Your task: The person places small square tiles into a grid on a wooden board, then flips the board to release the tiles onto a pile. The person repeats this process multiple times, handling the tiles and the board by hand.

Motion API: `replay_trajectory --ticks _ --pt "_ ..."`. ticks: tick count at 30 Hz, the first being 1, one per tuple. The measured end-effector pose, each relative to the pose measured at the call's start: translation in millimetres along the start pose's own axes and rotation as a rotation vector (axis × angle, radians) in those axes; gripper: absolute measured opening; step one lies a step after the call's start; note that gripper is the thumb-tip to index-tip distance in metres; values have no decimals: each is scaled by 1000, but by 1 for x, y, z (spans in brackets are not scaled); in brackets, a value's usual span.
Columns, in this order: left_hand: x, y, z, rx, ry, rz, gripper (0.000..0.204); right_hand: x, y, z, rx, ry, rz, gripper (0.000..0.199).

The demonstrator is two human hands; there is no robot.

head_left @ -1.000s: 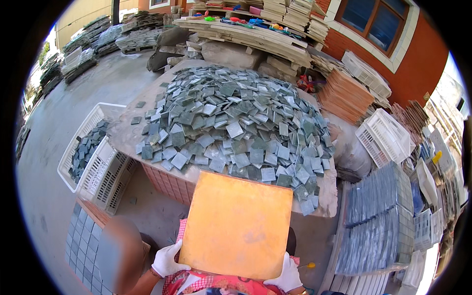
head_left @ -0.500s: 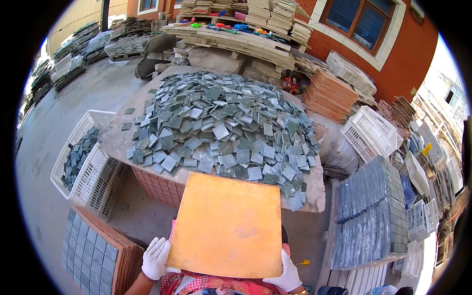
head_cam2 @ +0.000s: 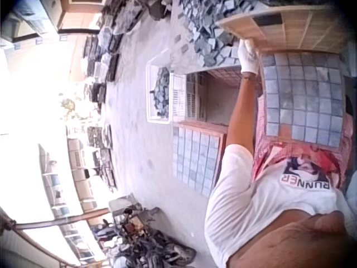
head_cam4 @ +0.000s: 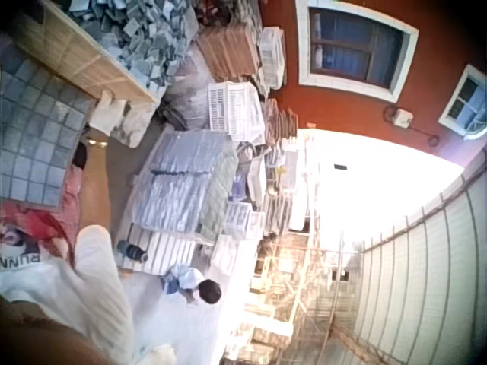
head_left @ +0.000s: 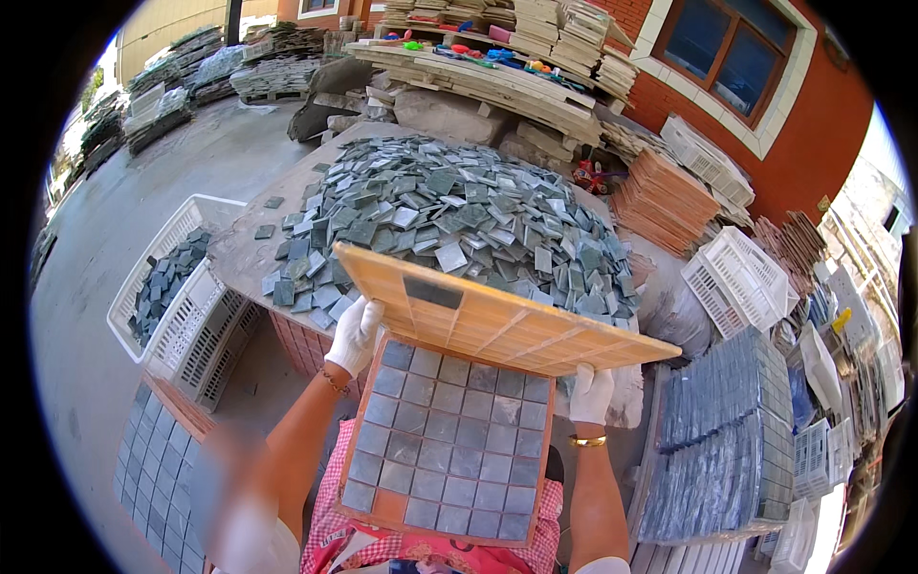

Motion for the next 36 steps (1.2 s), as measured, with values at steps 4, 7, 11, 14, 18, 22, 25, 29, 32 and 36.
replay_trajectory --ticks 4,7,11,14,18,22,25,29,32,36 --pt "6 52 3 -151 -48 -68 46 28 -11 8 202 25 -43 41" --pt "8 77 11 -211 -56 -4 40 38 -27 3 226 52 -104 40" --pt "19 42 17 -236 -117 -146 32 38 -39 8 153 74 -110 34" --pt "6 -5 35 140 -408 389 42 41 -42 8 219 85 103 31" --pt "34 -131 61 840 -327 624 47 43 -52 1 238 92 152 27" --pt "67 -166 97 964 -104 749 43 44 -52 2 248 82 209 26" --pt "77 -169 119 945 -32 836 44 45 -56 -1 276 96 228 26" --pt "83 -168 121 886 -80 863 48 44 -50 -2 322 99 313 24" --pt "82 -175 122 871 -47 853 46 45 -47 -2 319 91 363 24" --pt "79 -179 121 838 28 934 32 48 -43 -4 335 79 395 26"
Point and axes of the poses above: each hand's wrist, its own z-axis towards the middle knuckle, its own x-axis out of the palm, y = z × x, the point moved 3 cm from there along z, towards the middle knuckle, and after that the axes turned 8 degrees about -y, right-handed, at the moved point
